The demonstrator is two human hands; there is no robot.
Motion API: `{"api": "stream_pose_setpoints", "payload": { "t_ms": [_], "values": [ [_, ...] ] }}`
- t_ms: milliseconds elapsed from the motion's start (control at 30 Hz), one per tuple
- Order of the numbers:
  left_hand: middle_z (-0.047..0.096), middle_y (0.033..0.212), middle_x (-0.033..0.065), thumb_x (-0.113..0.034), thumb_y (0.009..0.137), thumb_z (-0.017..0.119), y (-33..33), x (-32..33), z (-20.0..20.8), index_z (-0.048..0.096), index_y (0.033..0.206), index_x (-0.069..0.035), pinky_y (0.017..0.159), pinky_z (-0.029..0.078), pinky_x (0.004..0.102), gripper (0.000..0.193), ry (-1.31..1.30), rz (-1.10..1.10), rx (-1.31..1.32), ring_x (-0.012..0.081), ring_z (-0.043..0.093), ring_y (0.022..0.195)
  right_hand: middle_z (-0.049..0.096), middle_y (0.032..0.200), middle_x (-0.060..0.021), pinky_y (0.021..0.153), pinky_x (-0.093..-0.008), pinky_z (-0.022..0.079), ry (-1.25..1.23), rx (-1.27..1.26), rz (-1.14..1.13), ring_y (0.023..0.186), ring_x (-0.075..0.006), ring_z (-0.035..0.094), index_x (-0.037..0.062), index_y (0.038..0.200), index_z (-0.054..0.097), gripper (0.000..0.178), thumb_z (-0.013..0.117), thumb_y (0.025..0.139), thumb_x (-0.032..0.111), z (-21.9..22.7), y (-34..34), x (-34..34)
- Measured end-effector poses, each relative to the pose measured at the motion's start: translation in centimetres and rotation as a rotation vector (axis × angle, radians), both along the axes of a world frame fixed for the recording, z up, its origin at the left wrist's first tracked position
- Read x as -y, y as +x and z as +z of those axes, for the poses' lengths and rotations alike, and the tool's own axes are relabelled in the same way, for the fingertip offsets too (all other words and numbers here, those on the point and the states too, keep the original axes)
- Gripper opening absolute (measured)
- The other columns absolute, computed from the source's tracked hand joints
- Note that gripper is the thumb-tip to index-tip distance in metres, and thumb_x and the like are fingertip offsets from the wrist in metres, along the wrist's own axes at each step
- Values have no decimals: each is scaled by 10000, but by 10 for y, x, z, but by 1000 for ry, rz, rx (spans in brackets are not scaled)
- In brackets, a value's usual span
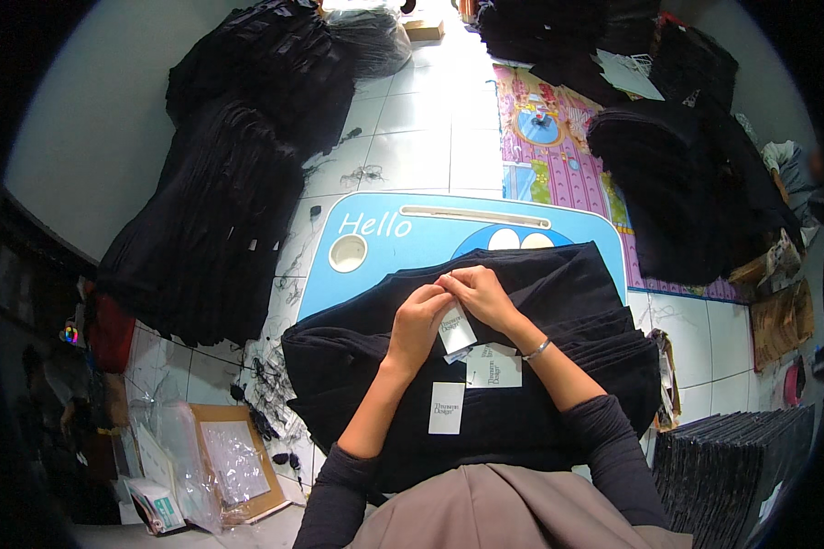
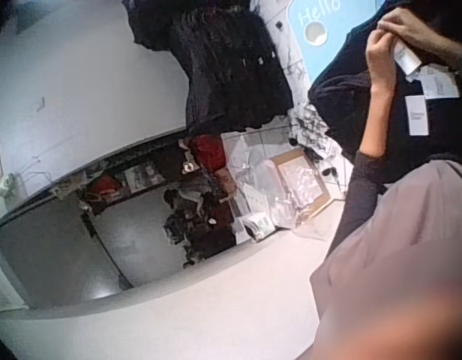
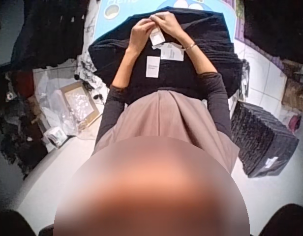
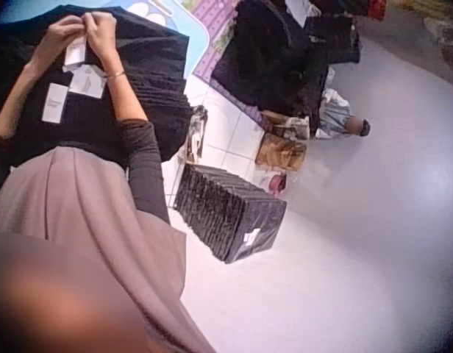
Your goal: The person attaches multiple white tags to a black garment, then folds the garment neatly and places it into a clear plastic bag. The process is repeated for several garments.
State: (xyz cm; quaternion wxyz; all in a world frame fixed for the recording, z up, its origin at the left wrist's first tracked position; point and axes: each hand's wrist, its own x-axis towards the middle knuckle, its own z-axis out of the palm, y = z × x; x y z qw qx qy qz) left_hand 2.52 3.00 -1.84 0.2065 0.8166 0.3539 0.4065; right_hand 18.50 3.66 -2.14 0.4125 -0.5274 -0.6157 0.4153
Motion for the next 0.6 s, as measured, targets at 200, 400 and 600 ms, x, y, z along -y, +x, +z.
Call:
{"api": "stream_pose_setpoints", "payload": {
  "t_ms": [200,400,600],
  "values": [
    [691,856,70,-108,892,660,2,-2,-6,687,969,10,720,508,265,143,-649,12,291,117,647,796,673,790,-17,618,-223,471,90,-404,-183,683,-75,560,9,1010,731,234,619,946,205,5,4,1],
    [685,851,36,-172,952,613,-4,-8,-16,678,978,16,707,489,225,200,-811,-51,521,80,616,787,685,760,-30,546,-165,451,-86,-441,-29,615,-28,567,-9,996,699,150,666,909,108,5,8,4],
    [664,845,20,-180,983,581,-5,-9,-18,656,975,8,664,474,196,203,-729,29,509,50,589,738,699,799,-48,644,-214,532,44,-150,-48,723,-84,651,-28,894,694,138,683,885,109,6,5,7]
  ]
}}
